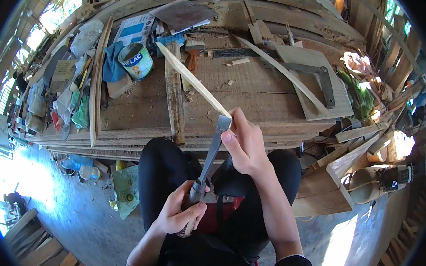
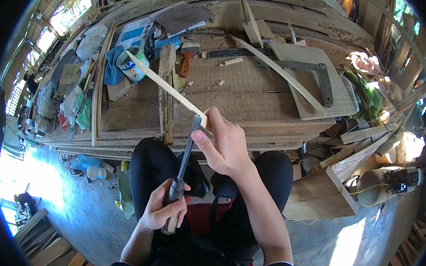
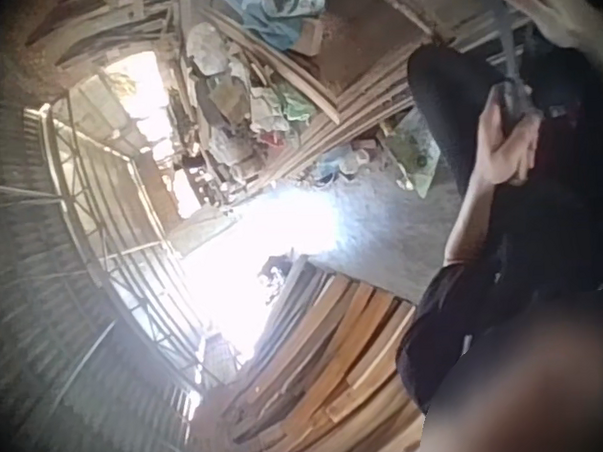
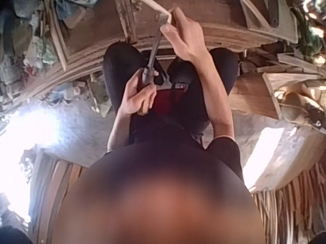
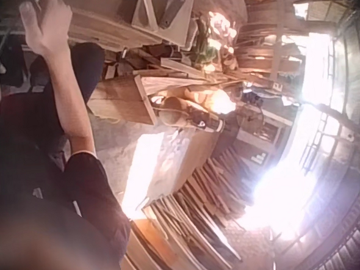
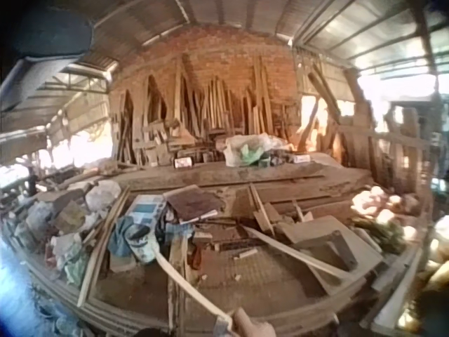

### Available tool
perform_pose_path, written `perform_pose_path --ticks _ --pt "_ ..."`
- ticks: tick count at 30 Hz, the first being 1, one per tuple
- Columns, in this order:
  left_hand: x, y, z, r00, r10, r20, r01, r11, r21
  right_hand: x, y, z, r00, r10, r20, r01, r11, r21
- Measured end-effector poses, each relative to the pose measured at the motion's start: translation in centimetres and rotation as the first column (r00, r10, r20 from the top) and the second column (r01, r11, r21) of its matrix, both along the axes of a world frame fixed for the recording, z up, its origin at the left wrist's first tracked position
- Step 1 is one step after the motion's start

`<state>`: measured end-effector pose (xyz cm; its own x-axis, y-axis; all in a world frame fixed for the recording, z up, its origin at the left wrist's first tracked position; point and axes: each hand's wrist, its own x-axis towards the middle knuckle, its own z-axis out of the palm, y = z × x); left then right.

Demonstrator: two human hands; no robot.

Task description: Chiseling and shaping a small wooden piece using a chisel and a wooden mallet on a workbench.

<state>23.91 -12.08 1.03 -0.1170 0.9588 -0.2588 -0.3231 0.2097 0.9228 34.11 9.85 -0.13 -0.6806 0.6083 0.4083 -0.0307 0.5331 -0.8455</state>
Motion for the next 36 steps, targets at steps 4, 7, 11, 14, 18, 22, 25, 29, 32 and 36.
perform_pose_path --ticks 4,7,11,14,18,22,25,29,32,36 --pt "0.3 0.1 -1.0 1.0 0.018 0.024 -0.017 0.999 -0.029 -0.2 -0.3 0.4 0.999 -0.003 0.047 -0.002 0.995 0.096" --pt "0.9 0.4 -1.9 0.993 0.108 -0.054 -0.109 0.994 -0.003 -0.7 -0.8 0.9 1.0 -0.014 0.017 0.013 0.995 0.096" --pt "0.2 0.5 -3.1 0.988 0.108 -0.112 -0.109 0.994 -0.007 -1.5 -1.4 -0.4 0.996 0.033 -0.079 -0.041 0.993 -0.109" --pt "-0.1 0.5 -3.3 0.991 0.093 -0.097 -0.092 0.996 0.014 -2.0 -2.0 0.0 1.0 0.004 -0.017 -0.004 0.999 -0.039" --pt "-0.5 0.1 -3.5 0.993 0.097 -0.062 -0.096 0.995 0.016 -2.7 -2.4 0.2 0.998 -0.068 -0.01 0.069 0.991 0.114" --pt "-0.9 -0.2 -3.4 0.994 0.098 -0.041 -0.098 0.995 0.001 -3.1 -2.2 0.4 0.997 -0.077 0.006 0.074 0.977 0.2" --pt "-1.1 -0.5 -3.6 0.995 0.097 -0.038 -0.096 0.995 0.013 -3.1 -2.2 0.3 1.0 -0.019 0.0 0.019 0.987 0.158" --pt "-0.9 -0.5 -3.9 0.991 0.133 0.033 -0.133 0.991 0.024 -3.3 -2.6 0.2 0.999 -0.042 0.014 0.04 0.991 0.129" --pt "-0.5 -0.3 -4.8 0.977 0.172 -0.126 -0.17 0.985 0.032 -3.7 -3.3 -0.1 0.995 -0.1 -0.032 0.101 0.994 0.046" --pt "0.7 0.3 -5.2 0.955 0.286 -0.083 -0.281 0.957 0.067 -4.7 -3.8 -0.3 0.985 -0.147 -0.087 0.144 0.989 -0.039"
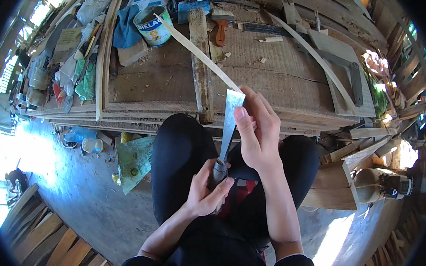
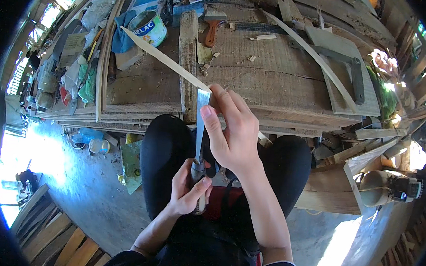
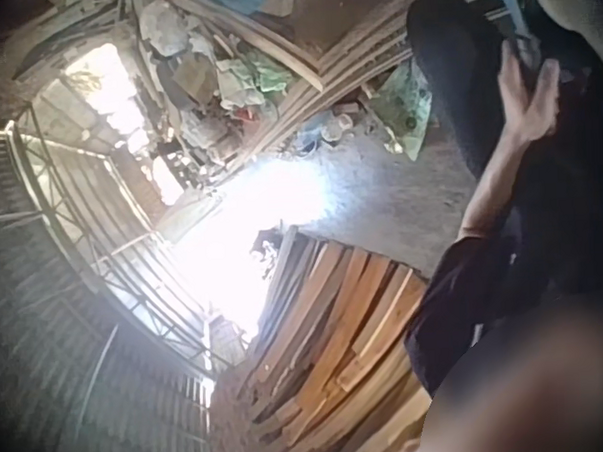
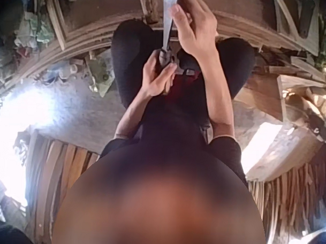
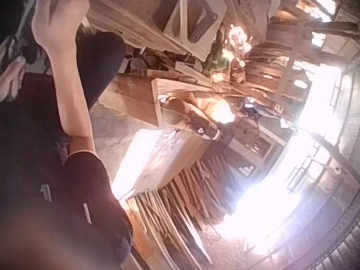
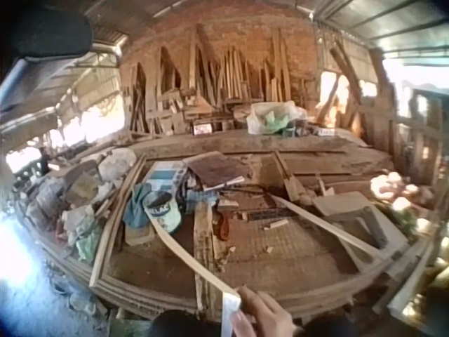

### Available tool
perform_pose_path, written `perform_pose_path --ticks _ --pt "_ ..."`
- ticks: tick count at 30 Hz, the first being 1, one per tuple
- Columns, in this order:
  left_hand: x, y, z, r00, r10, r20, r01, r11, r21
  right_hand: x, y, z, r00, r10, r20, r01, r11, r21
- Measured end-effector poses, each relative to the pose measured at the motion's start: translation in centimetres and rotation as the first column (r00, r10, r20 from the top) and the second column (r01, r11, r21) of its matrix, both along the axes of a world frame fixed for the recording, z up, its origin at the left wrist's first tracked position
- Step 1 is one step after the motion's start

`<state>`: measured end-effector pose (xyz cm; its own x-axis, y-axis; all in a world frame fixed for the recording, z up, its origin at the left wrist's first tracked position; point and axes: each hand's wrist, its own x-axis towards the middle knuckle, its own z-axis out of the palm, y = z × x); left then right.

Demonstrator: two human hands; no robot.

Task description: Chiseling and shaping a small wooden piece using a chisel and a wooden mallet on a workbench.

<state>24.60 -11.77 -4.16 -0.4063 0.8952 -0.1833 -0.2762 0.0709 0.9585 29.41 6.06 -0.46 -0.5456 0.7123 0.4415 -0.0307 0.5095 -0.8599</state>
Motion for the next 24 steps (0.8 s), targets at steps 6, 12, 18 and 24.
perform_pose_path --ticks 6,12,18,24 --pt "0.8 0.9 -1.0 0.993 0.086 -0.083 -0.08 0.994 0.076 -1.5 -1.1 -0.3 0.991 -0.037 -0.131 0.028 0.997 -0.069" --pt "1.1 1.1 -1.6 0.976 0.18 -0.122 -0.161 0.975 0.154 -2.4 -2.2 0.3 0.982 -0.076 -0.172 0.071 0.997 -0.034" --pt "1.6 1.3 -1.1 0.965 0.243 -0.102 -0.209 0.942 0.262 -3.7 -3.4 0.3 0.961 -0.067 -0.269 0.037 0.993 -0.116" --pt "-0.2 0.2 -1.8 0.946 0.224 -0.237 -0.165 0.956 0.243 -3.7 -3.5 1.4 0.954 0.02 -0.298 -0.078 0.98 -0.184"
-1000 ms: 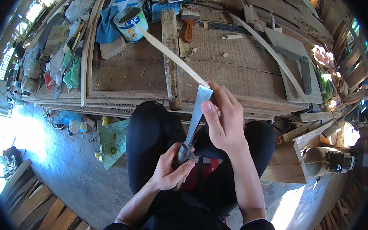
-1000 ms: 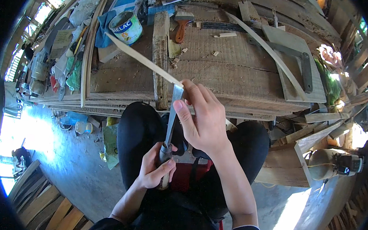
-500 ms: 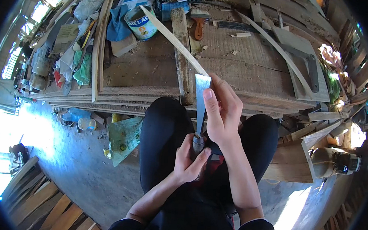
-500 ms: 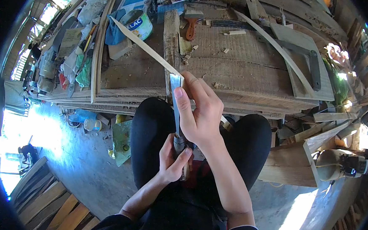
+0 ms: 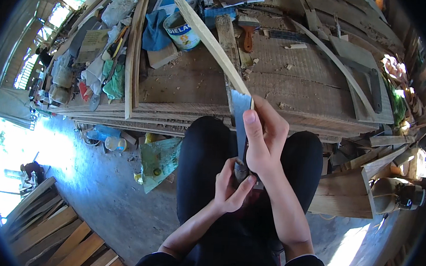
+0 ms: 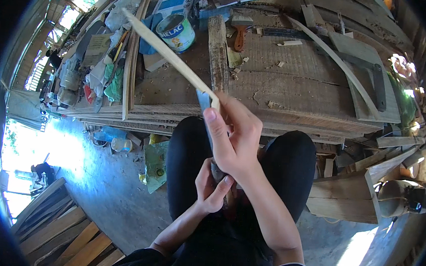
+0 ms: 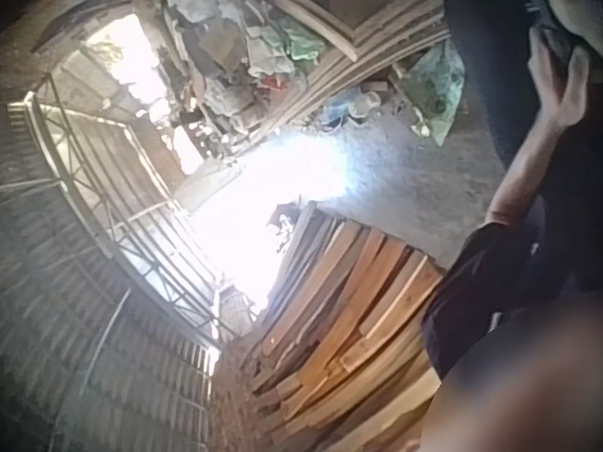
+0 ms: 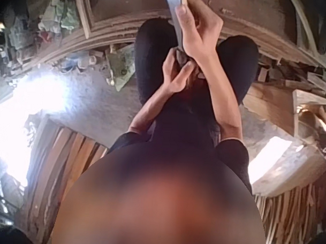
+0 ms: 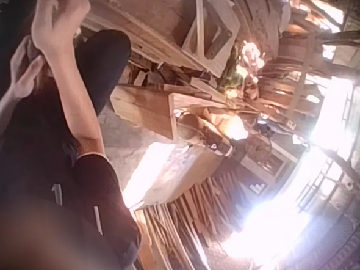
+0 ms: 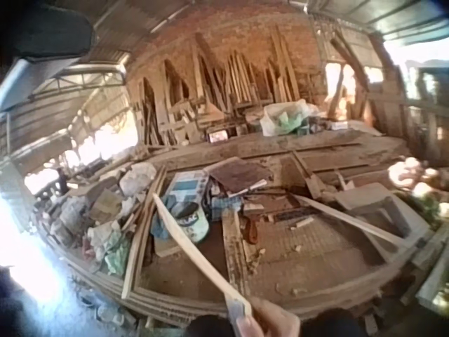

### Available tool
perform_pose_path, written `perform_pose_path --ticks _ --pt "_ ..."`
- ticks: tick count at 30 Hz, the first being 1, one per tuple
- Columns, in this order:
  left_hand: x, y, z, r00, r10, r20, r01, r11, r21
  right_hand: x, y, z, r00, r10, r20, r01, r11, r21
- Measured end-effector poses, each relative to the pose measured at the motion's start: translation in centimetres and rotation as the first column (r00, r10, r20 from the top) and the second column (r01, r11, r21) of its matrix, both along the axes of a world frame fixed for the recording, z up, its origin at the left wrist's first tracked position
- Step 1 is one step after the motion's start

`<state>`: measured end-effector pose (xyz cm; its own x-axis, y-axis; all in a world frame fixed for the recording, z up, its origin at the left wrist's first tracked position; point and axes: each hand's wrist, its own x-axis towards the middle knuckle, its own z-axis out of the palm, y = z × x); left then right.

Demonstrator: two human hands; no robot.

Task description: Chiseling and shaping a small wooden piece using a chisel and a wooden mallet on a workbench.

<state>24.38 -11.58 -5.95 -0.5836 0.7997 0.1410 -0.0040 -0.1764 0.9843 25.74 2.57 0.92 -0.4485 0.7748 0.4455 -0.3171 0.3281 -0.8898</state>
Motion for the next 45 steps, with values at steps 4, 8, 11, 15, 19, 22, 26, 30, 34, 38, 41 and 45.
perform_pose_path --ticks 4,8,11,15,19,22,26,30,34,38,41,45 --pt "0.3 -0.4 -0.6 0.9 0.215 -0.379 -0.225 0.974 0.018 0.2 -1.0 0.4 0.999 0.026 -0.047 -0.021 0.995 0.099" --pt "0.7 -0.6 -0.5 0.806 0.29 -0.517 -0.309 0.95 0.051 -0.1 -1.4 1.0 0.996 0.046 -0.078 -0.036 0.991 0.128" --pt "0.5 -1.3 -1.1 0.986 0.155 -0.068 -0.156 0.988 -0.014 -0.3 -1.6 0.9 0.999 0.05 0.021 -0.049 0.999 -0.023" --pt "-0.3 -1.3 1.1 0.784 -0.252 0.567 0.131 0.96 0.246 -0.4 -1.6 -1.1 0.967 0.239 -0.094 -0.25 0.793 -0.556" --pt "-2.2 -1.1 1.8 0.896 0.013 0.444 -0.135 0.96 0.244 0.3 -1.7 -0.1 0.989 0.086 0.123 -0.092 0.994 0.05" --pt "-2.5 -1.4 1.9 0.92 -0.04 0.389 -0.055 0.972 0.229 0.6 -0.8 -0.9 0.978 0.192 0.082 -0.165 0.952 -0.257" --pt "-2.7 -1.8 2.2 0.959 -0.018 0.281 0.002 0.998 0.055 0.6 0.2 -1.5 0.957 0.282 -0.061 -0.276 0.836 -0.473" --pt "-3.0 -2.4 1.9 0.986 -0.074 0.15 0.085 0.994 -0.07 0.7 0.4 -2.0 0.936 0.324 -0.137 -0.348 0.79 -0.506" --pt "-3.2 -2.5 2.5 0.951 -0.126 0.284 0.163 0.98 -0.11 1.3 1.0 -1.9 0.925 0.371 -0.083 -0.359 0.778 -0.517" --pt "-3.3 -2.5 3.4 0.97 -0.165 0.177 0.204 0.95 -0.238 1.5 1.6 -2.2 0.962 0.265 0.071 -0.245 0.946 -0.212" --pt "-3.4 -3.0 3.9 0.97 -0.191 0.15 0.226 0.935 -0.272 1.8 1.9 -1.6 0.963 0.201 0.181 -0.208 0.978 0.019" --pt "-3.5 -2.9 4.2 0.973 -0.198 0.115 0.223 0.932 -0.284 1.9 1.8 -1.2 0.968 0.164 0.188 -0.187 0.976 0.114"
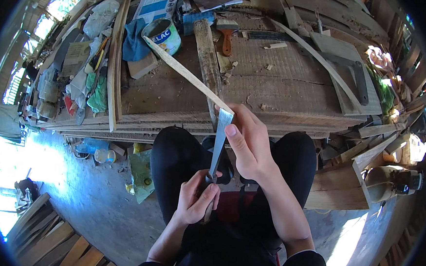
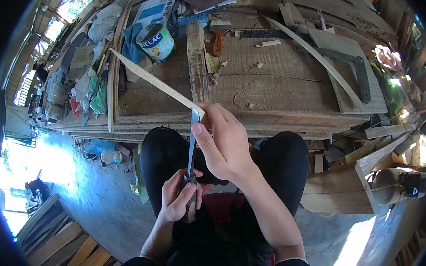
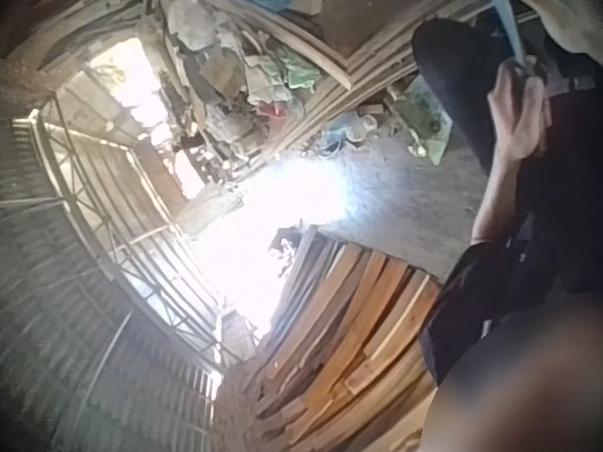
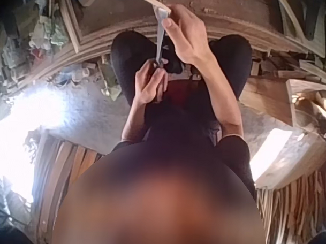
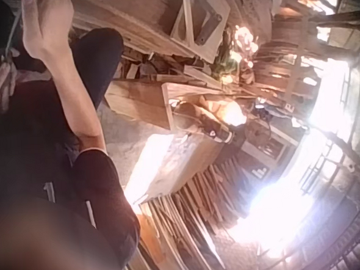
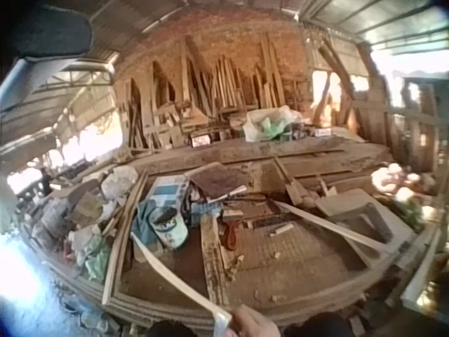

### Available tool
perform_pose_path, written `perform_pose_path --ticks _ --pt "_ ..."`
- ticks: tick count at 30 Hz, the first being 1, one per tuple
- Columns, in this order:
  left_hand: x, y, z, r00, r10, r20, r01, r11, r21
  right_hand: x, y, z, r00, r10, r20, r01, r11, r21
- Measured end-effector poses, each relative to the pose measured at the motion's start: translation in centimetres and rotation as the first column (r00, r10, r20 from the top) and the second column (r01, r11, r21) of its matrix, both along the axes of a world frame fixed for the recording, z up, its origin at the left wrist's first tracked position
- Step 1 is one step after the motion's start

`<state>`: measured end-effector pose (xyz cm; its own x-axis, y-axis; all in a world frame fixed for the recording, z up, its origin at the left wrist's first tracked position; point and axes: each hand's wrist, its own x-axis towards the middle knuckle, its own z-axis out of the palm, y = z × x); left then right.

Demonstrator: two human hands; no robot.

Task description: Chiseling and shaping a small wooden piece using a chisel and a wooden mallet on a workbench.

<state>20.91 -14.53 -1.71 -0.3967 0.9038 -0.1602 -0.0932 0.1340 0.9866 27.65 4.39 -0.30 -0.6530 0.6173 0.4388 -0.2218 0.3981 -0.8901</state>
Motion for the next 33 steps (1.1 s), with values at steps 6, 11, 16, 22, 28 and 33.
perform_pose_path --ticks 6,11,16,22,28,33 --pt "-0.1 0.0 0.0 0.999 0.02 0.025 -0.021 0.999 0.04 -0.1 0.1 0.2 0.997 -0.025 0.067 0.02 0.997 0.077" --pt "-0.8 -0.7 1.6 0.999 -0.003 0.039 0.003 1.0 -0.013 0.0 0.6 -0.4 0.999 -0.032 0.041 0.025 0.986 0.167" --pt "-1.3 -0.7 2.1 0.998 0.018 0.055 -0.016 0.999 -0.042 0.0 0.7 -0.8 0.994 -0.037 0.101 0.017 0.981 0.193" --pt "0.7 1.2 0.6 0.996 0.092 -0.018 -0.092 0.996 0.004 -0.7 0.1 -1.3 0.982 -0.171 0.085 0.163 0.982 0.095" --pt "2.5 2.7 -0.7 0.953 0.218 -0.209 -0.217 0.976 0.028 -1.6 -0.2 -1.4 0.973 -0.22 0.076 0.216 0.975 0.057" --pt "2.9 3.7 -1.0 0.895 0.285 -0.342 -0.247 0.957 0.153 -1.9 -1.1 -1.4 0.978 -0.205 0.039 0.206 0.977 -0.045"
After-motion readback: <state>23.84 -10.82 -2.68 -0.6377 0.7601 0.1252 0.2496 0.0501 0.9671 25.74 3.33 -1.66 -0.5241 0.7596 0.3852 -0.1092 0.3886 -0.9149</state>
